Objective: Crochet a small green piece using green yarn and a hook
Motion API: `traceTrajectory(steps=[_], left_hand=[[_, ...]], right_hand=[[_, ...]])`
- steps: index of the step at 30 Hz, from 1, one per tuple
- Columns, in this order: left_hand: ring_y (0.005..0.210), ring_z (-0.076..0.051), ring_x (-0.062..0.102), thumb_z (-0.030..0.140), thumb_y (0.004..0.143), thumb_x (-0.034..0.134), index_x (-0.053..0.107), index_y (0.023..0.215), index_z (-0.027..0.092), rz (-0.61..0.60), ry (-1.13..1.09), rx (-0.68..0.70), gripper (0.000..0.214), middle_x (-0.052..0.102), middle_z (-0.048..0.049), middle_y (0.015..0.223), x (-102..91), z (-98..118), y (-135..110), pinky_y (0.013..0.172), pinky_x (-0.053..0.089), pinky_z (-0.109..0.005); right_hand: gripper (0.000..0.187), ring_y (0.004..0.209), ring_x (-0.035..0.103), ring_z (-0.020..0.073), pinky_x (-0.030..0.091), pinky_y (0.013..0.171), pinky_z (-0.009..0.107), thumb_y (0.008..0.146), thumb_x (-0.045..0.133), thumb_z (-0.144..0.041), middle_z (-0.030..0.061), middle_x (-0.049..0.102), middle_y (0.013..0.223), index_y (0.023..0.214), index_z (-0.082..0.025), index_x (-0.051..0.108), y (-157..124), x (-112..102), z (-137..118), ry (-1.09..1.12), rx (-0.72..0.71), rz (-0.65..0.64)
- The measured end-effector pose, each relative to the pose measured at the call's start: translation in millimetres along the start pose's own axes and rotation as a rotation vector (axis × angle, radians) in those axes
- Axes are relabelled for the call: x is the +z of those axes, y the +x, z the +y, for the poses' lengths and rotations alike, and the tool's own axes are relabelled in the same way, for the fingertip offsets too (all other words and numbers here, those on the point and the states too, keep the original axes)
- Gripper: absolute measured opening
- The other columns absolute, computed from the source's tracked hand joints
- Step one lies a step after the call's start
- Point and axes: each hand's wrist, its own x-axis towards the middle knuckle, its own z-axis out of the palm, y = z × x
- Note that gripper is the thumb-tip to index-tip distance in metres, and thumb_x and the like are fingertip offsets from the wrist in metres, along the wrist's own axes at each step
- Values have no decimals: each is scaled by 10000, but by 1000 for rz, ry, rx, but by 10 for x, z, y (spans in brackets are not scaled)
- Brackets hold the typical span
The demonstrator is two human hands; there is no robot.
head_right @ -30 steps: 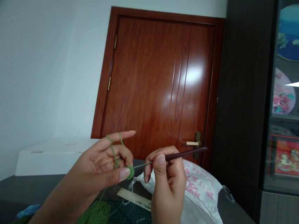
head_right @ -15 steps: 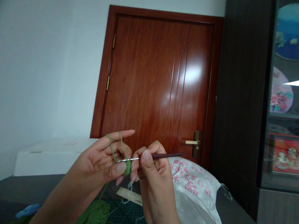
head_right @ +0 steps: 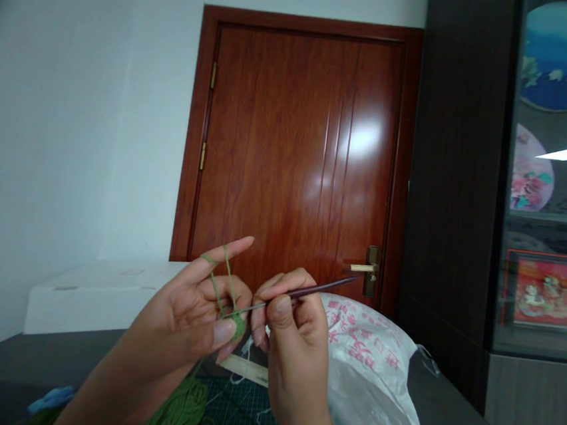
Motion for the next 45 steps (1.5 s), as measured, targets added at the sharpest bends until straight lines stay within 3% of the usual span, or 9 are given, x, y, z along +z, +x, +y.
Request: traceTrajectory(steps=[5,10,18,22,29,35,39,43,45], left_hand=[[600,-109,590,128,799,800,417,1536,236,-88,-80,-36,838,681,-27,849,-42,-1,21,533,456,-211],[600,-108,570,87,790,774,540,1435,182,-130,-215,-31,693,669,-32,814,-21,-65,44,509,445,-197],[619,-87,542,36,756,728,667,1261,101,-105,-431,-117,513,663,-60,832,4,-167,76,519,426,-165],[583,-55,513,-12,730,710,686,1189,65,-96,-522,-136,465,633,-45,800,16,-216,94,497,406,-134],[656,-103,560,47,796,753,568,1411,175,-41,-283,18,655,630,-32,881,60,-183,64,526,478,-174],[656,-94,589,71,852,741,359,1578,341,-13,-104,139,863,655,-4,890,-2,-119,44,599,503,-195],[667,-98,598,82,845,758,281,1602,409,-16,-77,159,953,678,-2,909,-14,-113,55,606,508,-199],[720,-112,607,60,771,823,352,1579,329,113,-66,195,974,696,-6,872,44,-201,72,631,508,-187],[704,-108,605,48,704,862,447,1514,243,185,-146,206,931,692,-2,827,84,-261,73,629,505,-178]], right_hand=[[186,423,324,69,269,378,164,1015,587,-391,-63,531,659,887,-257,575,-22,2,-20,22,-37,3],[216,407,295,77,305,384,184,1022,545,-404,-73,474,618,863,-258,551,-11,5,-37,12,-58,13],[299,412,198,71,152,303,131,973,607,-392,-78,378,590,747,-237,488,50,3,-102,130,112,30],[352,422,176,63,167,311,117,966,616,-346,-73,379,580,683,-217,452,65,-12,-136,171,166,4],[294,426,312,65,281,381,151,981,614,-402,-68,496,625,773,-228,502,62,-53,-133,83,139,-18],[200,551,514,81,441,500,182,934,721,-308,-43,599,751,823,-226,577,56,-40,-59,-91,-46,-47],[156,626,581,113,476,548,215,943,699,-263,-20,617,760,824,-220,608,46,-40,-71,-387,-266,-16],[152,658,605,146,485,591,271,887,685,-87,-7,647,755,874,-236,658,-47,-86,-33,-878,-645,-33],[237,633,589,145,482,588,287,858,651,-2,-8,645,742,905,-233,669,-104,-129,10,-958,-781,2]])
